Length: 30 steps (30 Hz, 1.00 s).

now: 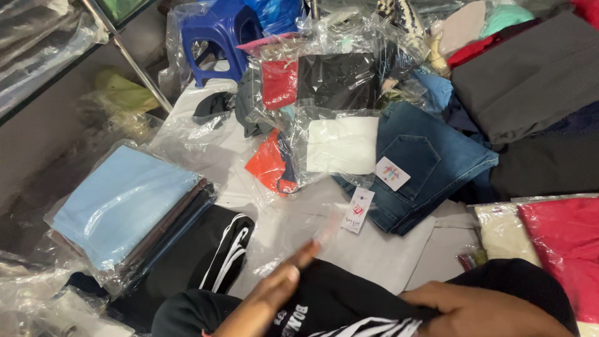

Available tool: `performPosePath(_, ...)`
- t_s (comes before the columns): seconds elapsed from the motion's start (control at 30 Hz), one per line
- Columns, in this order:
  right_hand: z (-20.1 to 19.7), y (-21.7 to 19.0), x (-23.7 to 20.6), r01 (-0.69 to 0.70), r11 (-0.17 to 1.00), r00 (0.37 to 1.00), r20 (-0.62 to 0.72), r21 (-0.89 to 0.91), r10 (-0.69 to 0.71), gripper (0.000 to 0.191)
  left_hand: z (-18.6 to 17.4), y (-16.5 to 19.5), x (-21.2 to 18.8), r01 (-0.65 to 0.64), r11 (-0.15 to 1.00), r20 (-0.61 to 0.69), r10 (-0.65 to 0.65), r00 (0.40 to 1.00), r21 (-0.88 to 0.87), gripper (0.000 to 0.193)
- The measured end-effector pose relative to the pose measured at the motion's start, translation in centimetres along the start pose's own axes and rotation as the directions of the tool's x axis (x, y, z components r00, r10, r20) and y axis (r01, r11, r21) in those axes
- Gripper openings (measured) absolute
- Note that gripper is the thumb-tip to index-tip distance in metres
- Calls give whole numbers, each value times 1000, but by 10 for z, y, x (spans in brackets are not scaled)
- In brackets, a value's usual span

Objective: The person folds several garments on a white sheet on the floor, including a blue shirt, a black top, and a pair of black track pants with white stripes. The person folds each item neatly and places them into clear plastic bags.

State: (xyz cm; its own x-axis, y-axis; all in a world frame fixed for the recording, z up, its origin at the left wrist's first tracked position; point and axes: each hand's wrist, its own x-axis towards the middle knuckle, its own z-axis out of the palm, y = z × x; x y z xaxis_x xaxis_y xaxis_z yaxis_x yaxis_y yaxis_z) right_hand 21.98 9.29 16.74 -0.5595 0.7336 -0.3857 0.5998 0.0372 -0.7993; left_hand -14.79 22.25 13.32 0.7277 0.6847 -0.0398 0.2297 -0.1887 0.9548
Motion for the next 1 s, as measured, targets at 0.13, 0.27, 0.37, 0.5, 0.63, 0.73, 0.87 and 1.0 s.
performPosePath(0.13, -15, -8, 15, -409, 804, 881, -45, 432, 472, 55, 0, 39, -22, 96, 889, 127, -169, 977, 447, 58)
performPosePath(0.27, -12, -7, 28, -280, 657, 823, -179, 700, 540, 53, -1, 62, -23, 138, 818, 127, -248, 960, 558, 57)
performPosePath(0.37, 7, 1, 31, -231, 687, 745, -330, 689, 581, 57, 11, 73, -13, 52, 869, 95, -112, 989, 491, 53)
performPosePath(0.5, 40, 19, 36, 25, 868, 810, -519, 495, 273, 72, 65, 82, 12, -243, 722, 60, 270, 961, 648, 54)
performPosePath(0.63, 63, 49, 36, 185, 876, 790, -597, 445, 137, 76, 128, 80, 32, -325, 641, 27, 429, 903, 695, 57)
performPosePath(0.73, 74, 74, 26, 459, 724, 790, -610, 515, -67, 80, 150, 79, 37, -348, 617, 5, 487, 873, 706, 54)
performPosePath(0.87, 81, 99, 5, 142, 937, 830, -554, 320, 63, 80, 160, 95, 38, -338, 500, -8, 569, 822, 798, 54)
performPosePath(1.0, 84, 100, -14, -70, 982, 754, -635, 178, 169, 85, 177, 107, 39, -465, 630, 29, 574, 818, 622, 59)
